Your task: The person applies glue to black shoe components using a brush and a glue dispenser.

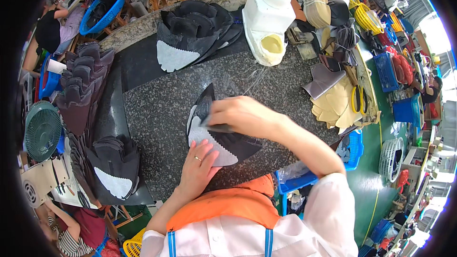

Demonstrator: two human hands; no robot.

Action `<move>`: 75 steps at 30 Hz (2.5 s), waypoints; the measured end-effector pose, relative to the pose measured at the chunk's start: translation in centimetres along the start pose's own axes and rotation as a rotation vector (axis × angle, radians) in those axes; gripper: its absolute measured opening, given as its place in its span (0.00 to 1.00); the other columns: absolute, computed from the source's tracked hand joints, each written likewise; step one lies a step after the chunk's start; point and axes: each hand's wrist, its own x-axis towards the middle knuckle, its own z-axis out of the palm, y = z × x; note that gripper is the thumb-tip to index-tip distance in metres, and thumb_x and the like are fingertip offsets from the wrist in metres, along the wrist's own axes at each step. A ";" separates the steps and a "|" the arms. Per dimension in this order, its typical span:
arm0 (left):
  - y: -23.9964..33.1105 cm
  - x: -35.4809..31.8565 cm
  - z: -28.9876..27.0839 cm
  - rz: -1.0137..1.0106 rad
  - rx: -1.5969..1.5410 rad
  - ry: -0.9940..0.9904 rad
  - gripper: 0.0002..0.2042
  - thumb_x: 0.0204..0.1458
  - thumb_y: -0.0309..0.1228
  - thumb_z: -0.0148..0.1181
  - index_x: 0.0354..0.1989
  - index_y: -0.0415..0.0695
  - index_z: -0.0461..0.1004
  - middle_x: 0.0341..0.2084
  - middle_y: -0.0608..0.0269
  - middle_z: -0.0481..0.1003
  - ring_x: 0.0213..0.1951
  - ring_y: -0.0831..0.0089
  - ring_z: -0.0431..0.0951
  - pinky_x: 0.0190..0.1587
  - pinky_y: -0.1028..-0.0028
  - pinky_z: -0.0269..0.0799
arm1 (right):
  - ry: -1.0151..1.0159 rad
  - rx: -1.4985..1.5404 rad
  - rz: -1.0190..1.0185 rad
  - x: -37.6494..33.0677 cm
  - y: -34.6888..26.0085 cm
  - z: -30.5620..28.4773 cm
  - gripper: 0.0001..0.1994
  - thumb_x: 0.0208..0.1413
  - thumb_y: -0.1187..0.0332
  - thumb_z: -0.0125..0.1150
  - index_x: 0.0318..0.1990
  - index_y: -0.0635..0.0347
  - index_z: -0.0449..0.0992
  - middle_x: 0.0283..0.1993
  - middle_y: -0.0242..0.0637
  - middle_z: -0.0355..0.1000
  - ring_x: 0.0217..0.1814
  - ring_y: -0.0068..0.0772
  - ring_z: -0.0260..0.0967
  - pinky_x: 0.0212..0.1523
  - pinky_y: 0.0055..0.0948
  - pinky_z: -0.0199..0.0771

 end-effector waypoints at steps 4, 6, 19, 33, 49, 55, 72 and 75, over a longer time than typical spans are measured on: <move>0.2 -0.1 0.2 -0.065 -0.034 0.044 0.26 0.35 0.24 0.75 0.46 0.39 0.72 0.53 0.50 0.70 0.61 0.49 0.70 0.65 0.45 0.63 | -0.041 0.013 0.110 -8.9 -0.5 -0.3 0.14 0.45 0.74 0.62 0.43 0.59 0.80 0.42 0.41 0.75 0.43 0.46 0.76 0.43 0.40 0.78; 0.3 0.1 -0.3 -0.073 -0.028 0.060 0.25 0.35 0.24 0.75 0.44 0.38 0.71 0.53 0.50 0.70 0.61 0.49 0.70 0.65 0.45 0.63 | 0.003 -0.005 0.116 -10.7 -5.3 3.5 0.17 0.45 0.74 0.62 0.46 0.59 0.78 0.40 0.41 0.76 0.43 0.45 0.77 0.42 0.39 0.78; -2.2 10.3 -9.9 -0.322 -0.403 0.558 0.20 0.61 0.19 0.49 0.62 0.28 0.66 0.57 0.50 0.73 0.59 0.67 0.73 0.64 0.68 0.63 | 0.625 -0.467 0.476 -4.4 9.3 -6.3 0.08 0.56 0.73 0.62 0.42 0.63 0.79 0.35 0.42 0.74 0.43 0.48 0.72 0.44 0.38 0.72; 0.2 1.5 -0.4 0.051 0.089 -0.064 0.27 0.40 0.32 0.73 0.51 0.41 0.73 0.52 0.50 0.70 0.60 0.48 0.67 0.66 0.41 0.57 | 0.158 0.005 0.074 1.5 1.6 1.8 0.11 0.49 0.76 0.61 0.41 0.60 0.80 0.38 0.42 0.77 0.40 0.47 0.76 0.41 0.39 0.78; 0.0 2.4 -2.1 -0.038 -0.013 -0.062 0.25 0.37 0.19 0.72 0.46 0.40 0.70 0.51 0.51 0.70 0.59 0.48 0.71 0.66 0.46 0.62 | 0.708 -0.178 0.534 -13.0 -3.2 3.9 0.19 0.54 0.80 0.61 0.54 0.60 0.74 0.50 0.50 0.78 0.47 0.44 0.81 0.45 0.33 0.80; 0.2 5.9 -7.3 -0.140 -0.360 0.010 0.20 0.49 0.13 0.49 0.51 0.35 0.76 0.45 0.47 0.80 0.48 0.53 0.81 0.53 0.62 0.76 | 0.646 -0.439 0.523 -3.4 8.4 -6.4 0.12 0.54 0.72 0.63 0.47 0.60 0.78 0.41 0.43 0.77 0.40 0.48 0.71 0.45 0.40 0.71; 0.3 2.1 -1.3 0.021 0.151 -0.105 0.24 0.39 0.29 0.73 0.48 0.44 0.76 0.50 0.53 0.71 0.60 0.49 0.68 0.65 0.41 0.59 | 0.108 -0.031 0.112 1.3 2.0 1.8 0.15 0.47 0.77 0.64 0.45 0.64 0.79 0.44 0.44 0.77 0.46 0.50 0.76 0.49 0.39 0.77; -0.6 1.7 -0.9 0.019 0.113 -0.094 0.24 0.40 0.27 0.72 0.49 0.42 0.74 0.51 0.53 0.70 0.58 0.50 0.69 0.65 0.43 0.62 | 0.020 0.021 -0.144 1.6 1.0 1.0 0.14 0.45 0.75 0.63 0.43 0.61 0.79 0.41 0.42 0.76 0.43 0.48 0.76 0.47 0.41 0.77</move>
